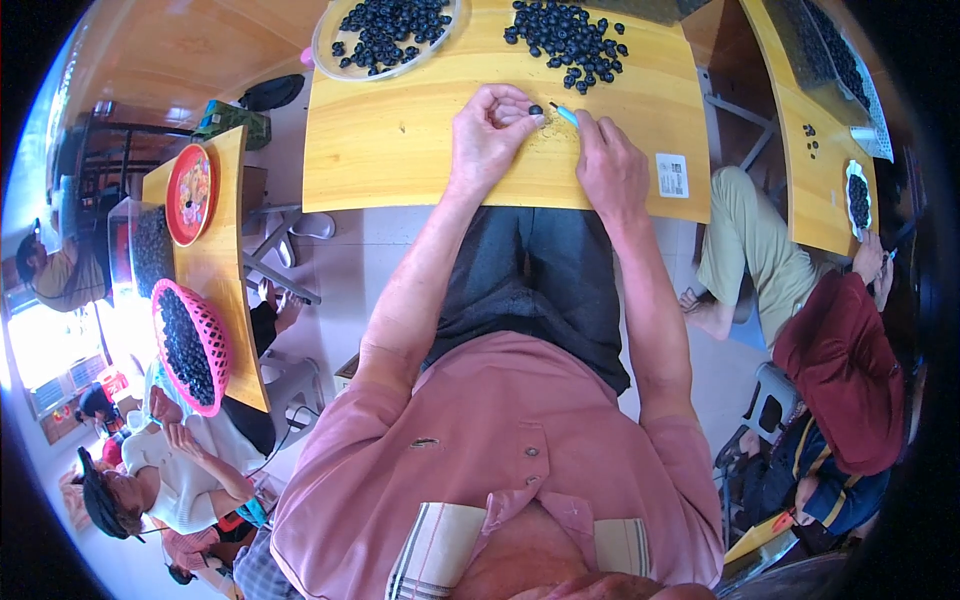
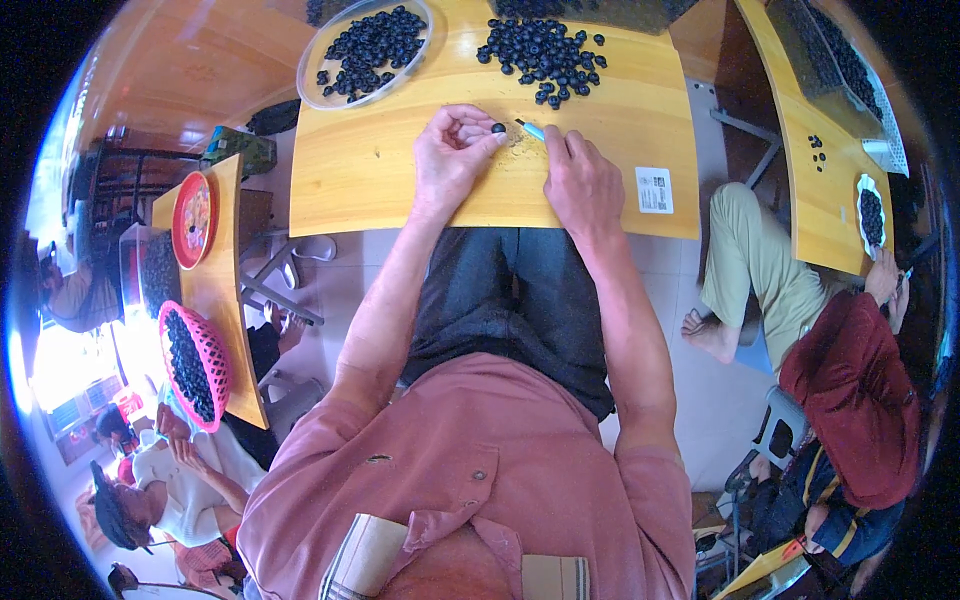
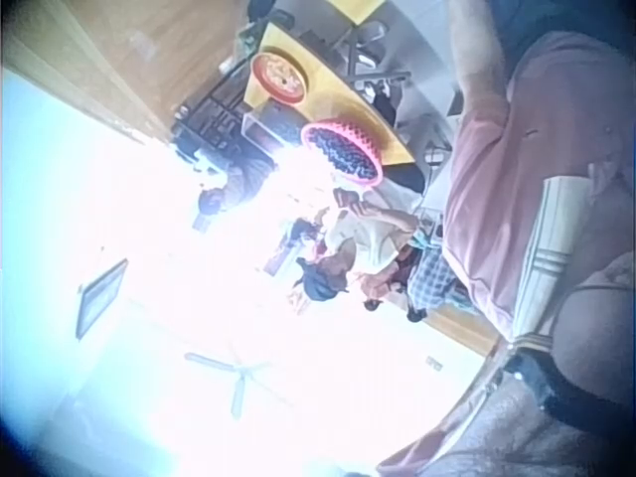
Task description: Sorting and cleaning small dark berries on a wooden table using a small tool.
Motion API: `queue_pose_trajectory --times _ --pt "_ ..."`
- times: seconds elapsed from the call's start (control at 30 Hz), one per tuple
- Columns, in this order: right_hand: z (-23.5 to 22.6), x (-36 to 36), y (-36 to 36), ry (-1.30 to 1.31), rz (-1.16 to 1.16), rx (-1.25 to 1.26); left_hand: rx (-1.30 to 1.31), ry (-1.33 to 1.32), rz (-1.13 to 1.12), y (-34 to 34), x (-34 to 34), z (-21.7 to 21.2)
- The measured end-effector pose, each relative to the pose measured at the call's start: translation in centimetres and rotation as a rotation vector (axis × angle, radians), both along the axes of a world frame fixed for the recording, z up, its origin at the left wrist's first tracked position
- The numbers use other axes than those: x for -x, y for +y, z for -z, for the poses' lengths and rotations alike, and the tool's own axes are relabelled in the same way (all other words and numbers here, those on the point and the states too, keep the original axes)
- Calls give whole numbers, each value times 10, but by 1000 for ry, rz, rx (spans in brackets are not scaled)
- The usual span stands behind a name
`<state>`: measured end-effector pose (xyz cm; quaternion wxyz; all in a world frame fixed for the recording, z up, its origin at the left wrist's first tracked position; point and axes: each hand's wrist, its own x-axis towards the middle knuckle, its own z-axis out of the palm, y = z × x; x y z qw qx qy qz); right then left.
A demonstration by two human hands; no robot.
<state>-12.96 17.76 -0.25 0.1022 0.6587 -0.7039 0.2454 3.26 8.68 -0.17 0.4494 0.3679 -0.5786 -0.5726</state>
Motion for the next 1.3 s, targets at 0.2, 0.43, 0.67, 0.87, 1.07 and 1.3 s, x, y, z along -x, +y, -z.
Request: queue_pose_trajectory --times 0.2,0.43,0.67,0.87,1.07,1.3 --pt "3 0 -1 5 0 77 116 -102 -68 0 -4 5" --pt "4 1 3 2 45 35 383 -135 -304 -77 -46 -33" --pt "6 0 0 -28 47 103 715 -750 -266 -145 -61 -64" --pt "10 2 0 -68 88 116 638 -751 66 -118 3 -41" --pt "7 1 3 -91 81 133 778 -816 2 -118 19 -10" --pt "5 2 2 -98 49 134 644 -1014 110 -96 15 -34"
